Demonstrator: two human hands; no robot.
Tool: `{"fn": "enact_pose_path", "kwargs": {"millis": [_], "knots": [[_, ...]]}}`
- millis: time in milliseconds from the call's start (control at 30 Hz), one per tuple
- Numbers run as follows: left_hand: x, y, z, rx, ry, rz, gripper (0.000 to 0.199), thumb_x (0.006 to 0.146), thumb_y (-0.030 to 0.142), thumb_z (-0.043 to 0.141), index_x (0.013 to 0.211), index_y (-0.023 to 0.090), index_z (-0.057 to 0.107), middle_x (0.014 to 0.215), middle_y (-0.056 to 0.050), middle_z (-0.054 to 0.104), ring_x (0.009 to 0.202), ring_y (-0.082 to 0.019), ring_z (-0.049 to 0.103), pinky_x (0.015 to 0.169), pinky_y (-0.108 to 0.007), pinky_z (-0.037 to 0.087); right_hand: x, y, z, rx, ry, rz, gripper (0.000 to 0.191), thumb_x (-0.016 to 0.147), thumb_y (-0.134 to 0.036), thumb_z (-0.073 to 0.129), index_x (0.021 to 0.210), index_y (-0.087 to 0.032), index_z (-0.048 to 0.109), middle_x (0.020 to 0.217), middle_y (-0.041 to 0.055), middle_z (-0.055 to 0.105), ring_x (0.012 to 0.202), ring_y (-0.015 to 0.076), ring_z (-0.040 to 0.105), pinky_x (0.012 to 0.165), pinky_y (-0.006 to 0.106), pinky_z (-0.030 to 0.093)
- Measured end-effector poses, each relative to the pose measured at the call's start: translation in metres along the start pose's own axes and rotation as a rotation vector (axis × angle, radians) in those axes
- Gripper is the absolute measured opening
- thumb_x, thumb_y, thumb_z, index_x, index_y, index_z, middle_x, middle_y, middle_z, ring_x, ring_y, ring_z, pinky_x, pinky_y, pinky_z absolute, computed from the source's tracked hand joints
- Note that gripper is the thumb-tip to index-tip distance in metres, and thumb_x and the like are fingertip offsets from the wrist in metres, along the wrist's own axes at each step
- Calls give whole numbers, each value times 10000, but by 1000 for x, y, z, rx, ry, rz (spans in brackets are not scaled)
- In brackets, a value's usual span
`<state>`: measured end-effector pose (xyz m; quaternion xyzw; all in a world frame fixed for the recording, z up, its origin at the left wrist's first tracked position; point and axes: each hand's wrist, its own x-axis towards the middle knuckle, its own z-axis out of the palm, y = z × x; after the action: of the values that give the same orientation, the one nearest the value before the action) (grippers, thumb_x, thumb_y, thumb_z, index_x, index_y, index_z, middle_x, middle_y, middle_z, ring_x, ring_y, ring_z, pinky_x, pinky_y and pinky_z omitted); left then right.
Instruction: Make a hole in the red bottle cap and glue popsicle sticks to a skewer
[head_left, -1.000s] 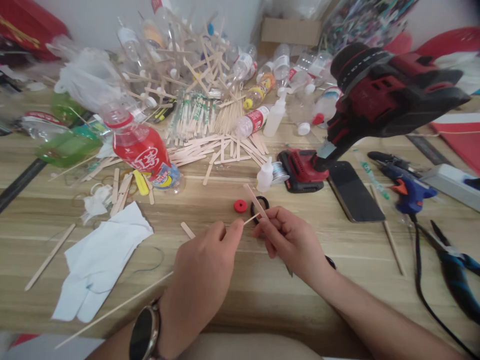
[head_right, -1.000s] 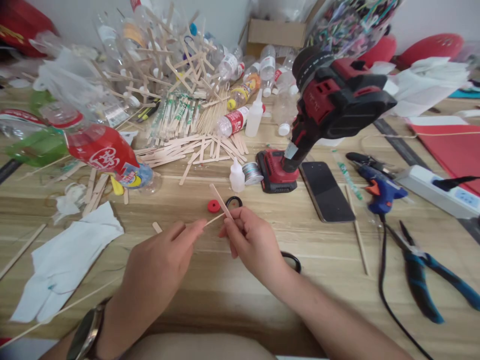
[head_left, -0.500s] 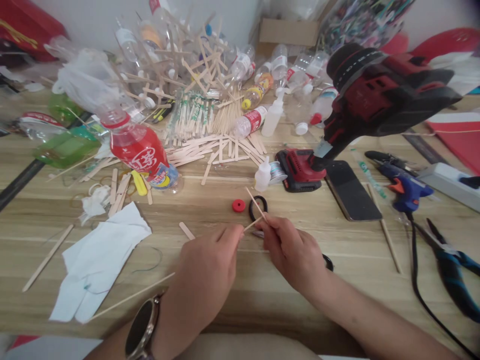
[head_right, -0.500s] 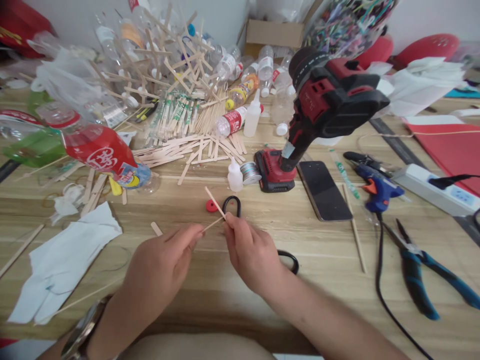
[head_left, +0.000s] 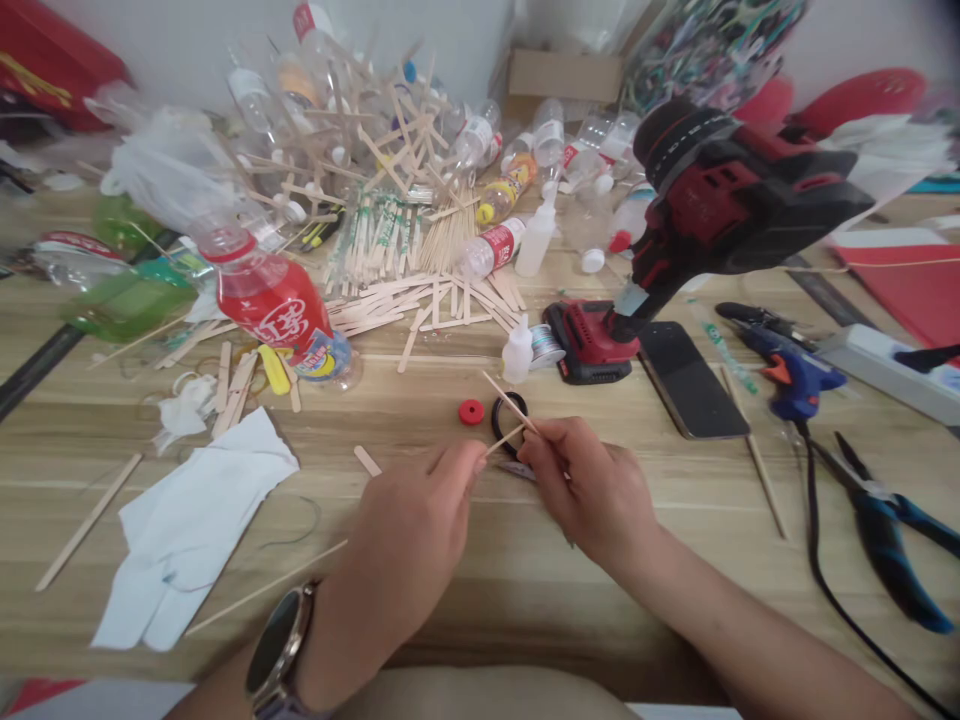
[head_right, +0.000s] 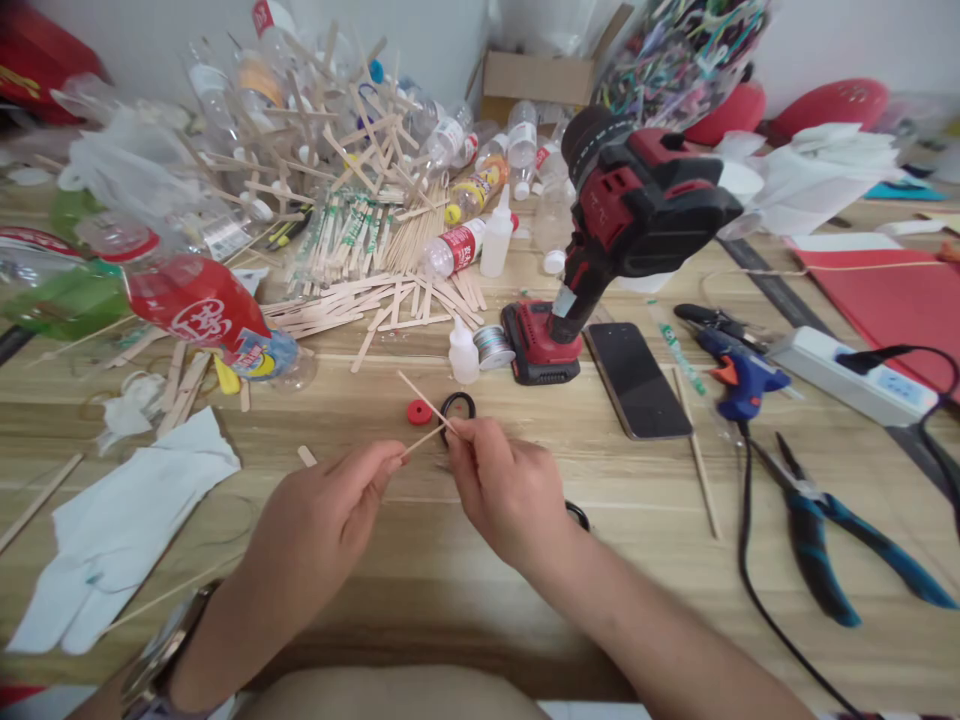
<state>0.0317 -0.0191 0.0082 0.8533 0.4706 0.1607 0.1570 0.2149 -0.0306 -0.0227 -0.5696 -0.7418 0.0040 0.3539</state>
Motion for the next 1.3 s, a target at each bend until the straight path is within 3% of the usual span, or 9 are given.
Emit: {"fn": "enact_pose_path", "kwargs": {"millis": [100,233,400,600,733,833,933,1067,1300], "knots": [[2,1,-3,40,-22,-3,274,966,181,352,912,210,618,865,-41,730,733,-193,689,602,-269,468,7,8,-6,-106,14,27,245,963,-295,422,827,-174,586,526,1,633,381,126,538,407,236,325],[6,-3,-2,152,-101,-93,268,957,155,366,953,212,628,858,-40,725,721,-199,683,595,-279,470,20,11,-23,-220,106,302,221,914,-332,461,792,-182,568,476,-3,584,380,141,510,410,244,289],[16,-21,3,395,-159,-174,241,852,33,457,928,150,654,867,-89,701,839,-268,656,727,-367,509,25,2,-28,402,-399,367,265,922,-366,454,786,-188,595,497,-37,575,368,85,414,385,206,283],[19,-25,3,309,251,13,342,911,77,389,1200,91,571,1171,-162,637,1129,-275,551,980,-429,443,20,0,-20,502,-559,376,266,903,-343,499,752,-174,637,488,-54,450,415,77,354,387,202,244],[19,-15,1,79,-37,212,275,952,154,368,963,176,642,962,-78,697,936,-225,627,823,-354,489,23,1,-22,501,-572,299,265,904,-326,510,738,-180,656,527,-43,475,444,81,378,408,206,271],[18,-15,-2,-43,-222,11,283,959,198,359,867,187,626,757,-34,679,708,-193,627,630,-287,443,27,9,-31,367,-453,234,241,911,-352,505,884,-186,678,641,-10,601,512,107,496,449,211,342],[17,-21,-6,-230,-193,-215,317,979,310,314,925,198,606,666,12,626,560,-154,560,533,-248,372,25,18,-36,-25,-371,183,245,885,-396,549,844,-178,651,772,52,658,671,181,602,538,255,405],[18,-25,-9,-361,-136,-322,340,967,371,312,907,195,597,576,43,531,510,-141,494,522,-239,344,14,14,-26,-435,-677,231,222,774,-377,716,745,-186,606,719,59,650,663,234,622,513,280,355],[20,-25,-7,-412,-93,-373,350,953,381,328,897,183,612,548,53,459,510,-134,455,498,-232,300,17,21,-25,2,-732,239,244,776,-242,655,662,-222,440,587,-36,556,491,134,506,445,241,346]]}}
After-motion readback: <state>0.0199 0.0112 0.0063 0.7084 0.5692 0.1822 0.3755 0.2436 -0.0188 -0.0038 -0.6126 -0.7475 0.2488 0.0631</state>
